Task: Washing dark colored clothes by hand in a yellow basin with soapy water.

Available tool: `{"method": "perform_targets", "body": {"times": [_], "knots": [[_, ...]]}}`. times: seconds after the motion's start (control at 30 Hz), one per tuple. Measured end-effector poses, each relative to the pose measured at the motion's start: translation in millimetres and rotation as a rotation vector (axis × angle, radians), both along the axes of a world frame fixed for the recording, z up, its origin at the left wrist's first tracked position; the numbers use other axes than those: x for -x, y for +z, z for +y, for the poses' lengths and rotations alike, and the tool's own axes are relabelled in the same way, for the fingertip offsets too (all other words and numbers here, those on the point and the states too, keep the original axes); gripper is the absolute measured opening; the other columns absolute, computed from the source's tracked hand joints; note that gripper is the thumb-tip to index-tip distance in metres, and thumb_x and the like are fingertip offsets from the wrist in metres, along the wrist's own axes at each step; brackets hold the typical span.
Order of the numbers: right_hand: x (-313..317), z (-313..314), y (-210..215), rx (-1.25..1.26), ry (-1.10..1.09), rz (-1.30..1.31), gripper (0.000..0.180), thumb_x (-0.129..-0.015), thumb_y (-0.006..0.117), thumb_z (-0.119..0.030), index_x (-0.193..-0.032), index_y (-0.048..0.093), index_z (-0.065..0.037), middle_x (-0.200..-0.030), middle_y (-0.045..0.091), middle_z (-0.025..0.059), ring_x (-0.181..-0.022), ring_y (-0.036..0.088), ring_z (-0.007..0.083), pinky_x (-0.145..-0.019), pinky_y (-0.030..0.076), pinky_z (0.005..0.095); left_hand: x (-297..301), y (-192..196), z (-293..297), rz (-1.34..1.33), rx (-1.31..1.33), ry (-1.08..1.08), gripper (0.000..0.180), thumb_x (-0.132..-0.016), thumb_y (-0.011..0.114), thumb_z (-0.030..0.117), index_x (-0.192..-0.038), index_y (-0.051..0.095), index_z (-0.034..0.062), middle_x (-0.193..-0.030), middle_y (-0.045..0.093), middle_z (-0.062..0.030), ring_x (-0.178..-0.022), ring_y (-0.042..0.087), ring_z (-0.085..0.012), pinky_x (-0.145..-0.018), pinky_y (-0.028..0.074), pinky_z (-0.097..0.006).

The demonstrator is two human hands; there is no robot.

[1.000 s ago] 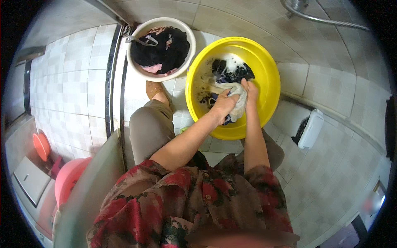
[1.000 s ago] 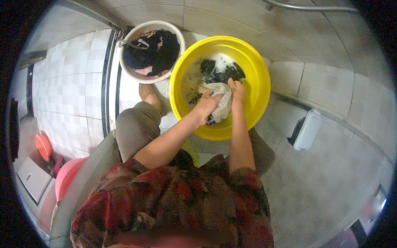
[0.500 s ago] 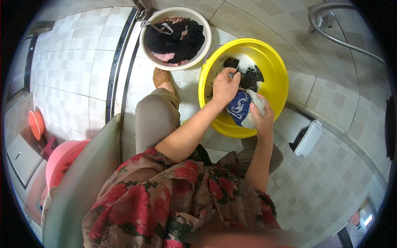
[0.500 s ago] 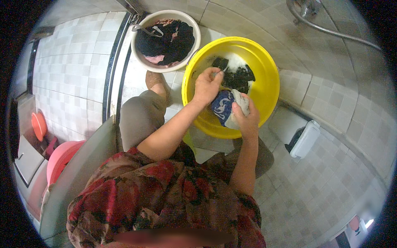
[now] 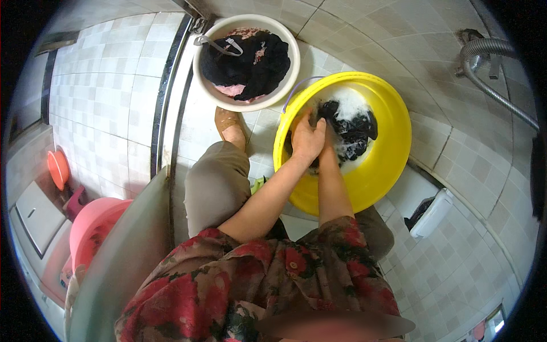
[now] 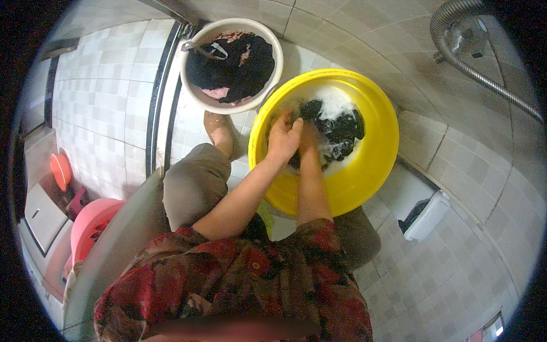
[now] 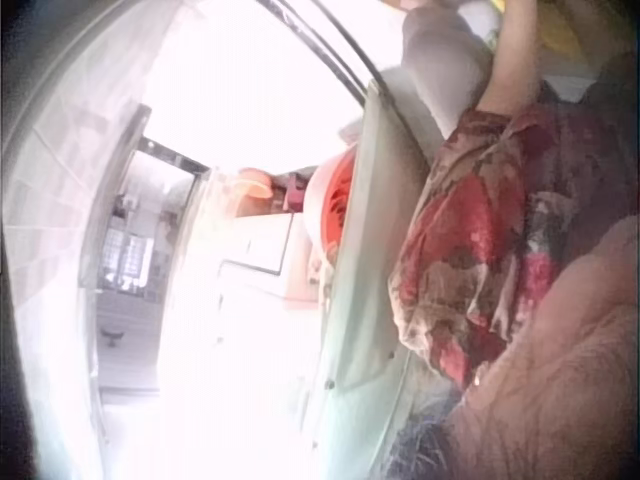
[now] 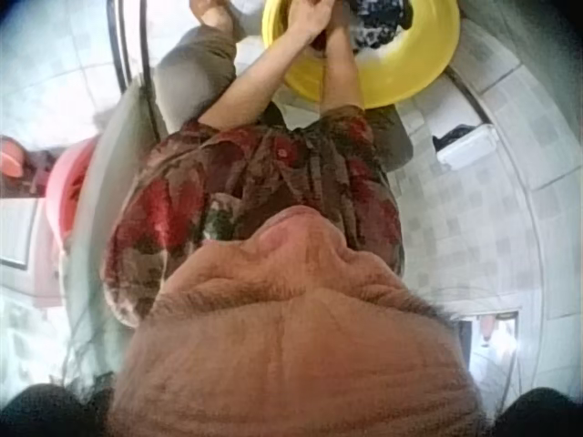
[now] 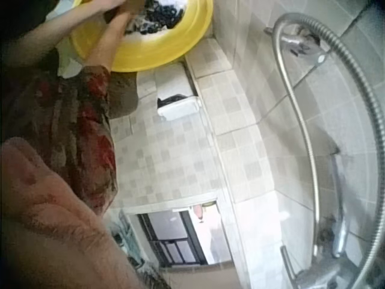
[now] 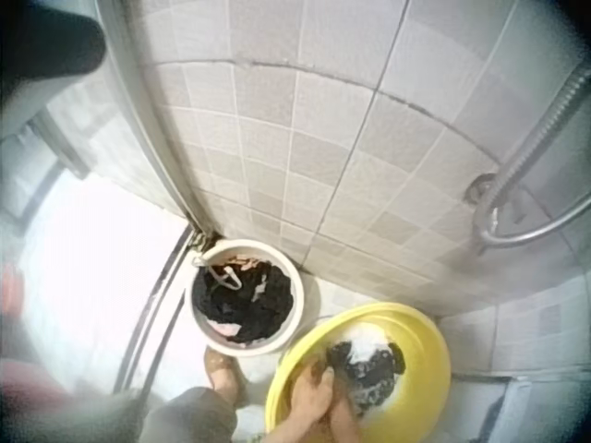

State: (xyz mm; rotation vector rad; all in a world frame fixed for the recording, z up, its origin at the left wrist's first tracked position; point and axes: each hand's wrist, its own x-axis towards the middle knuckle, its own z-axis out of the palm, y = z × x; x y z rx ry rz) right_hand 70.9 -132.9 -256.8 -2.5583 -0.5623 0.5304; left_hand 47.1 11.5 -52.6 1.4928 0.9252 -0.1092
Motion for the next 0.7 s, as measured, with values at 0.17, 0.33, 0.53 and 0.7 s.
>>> {"method": "perform_targets", "body": {"times": [0.17,0.33,0.53,0.7], "knots": [[-20,27,130,-0.691,-1.129,0.705,0.025,-0.091,0.052,-0.022,-0.1,0.06,0.0,-0.094,0.062,0.0091,-0.077,0.06,0.0223,-0.067,0.051,0.037,9,3,10,0.236,0.134,0.101,0.07,-0.087,0.046,0.047,-0.137,0.033,0.0001,-0.133,0.042,-0.0262,-0.123,0.042,-0.0389,-0.104,0.031,-0.039],[-6,35,266,-1.15,-1.252,0.809,0.031,-0.093,0.046,-0.024,-0.111,0.058,-0.001,-0.107,0.06,0.01,-0.094,0.059,0.0224,-0.084,0.047,0.0371,5,-2,0,0.286,0.569,0.352,0.084,-0.086,0.042,0.06,-0.144,0.018,0.003,-0.143,0.03,-0.0218,-0.119,0.047,-0.0362,-0.102,0.037,-0.039],[63,53,339,-0.729,-0.785,0.587,0.031,-0.093,0.046,-0.024,-0.109,0.058,0.0,-0.107,0.061,0.0092,-0.095,0.06,0.0231,-0.084,0.046,0.0359,4,-22,5,0.23,1.117,0.353,0.095,-0.075,0.059,0.065,-0.142,0.022,0.0087,-0.127,0.05,-0.0187,-0.104,0.058,-0.0272,-0.086,0.049,-0.042],[50,68,277,-0.031,-0.46,0.112,0.027,-0.09,0.048,-0.022,-0.098,0.06,0.001,-0.088,0.064,0.0082,-0.079,0.061,0.0265,-0.073,0.048,0.0355,43,-46,-13,-0.292,1.272,0.244,0.053,-0.089,0.045,0.049,-0.121,0.048,0.0067,-0.108,0.06,-0.0178,-0.089,0.061,-0.0279,-0.081,0.051,-0.042]]}}
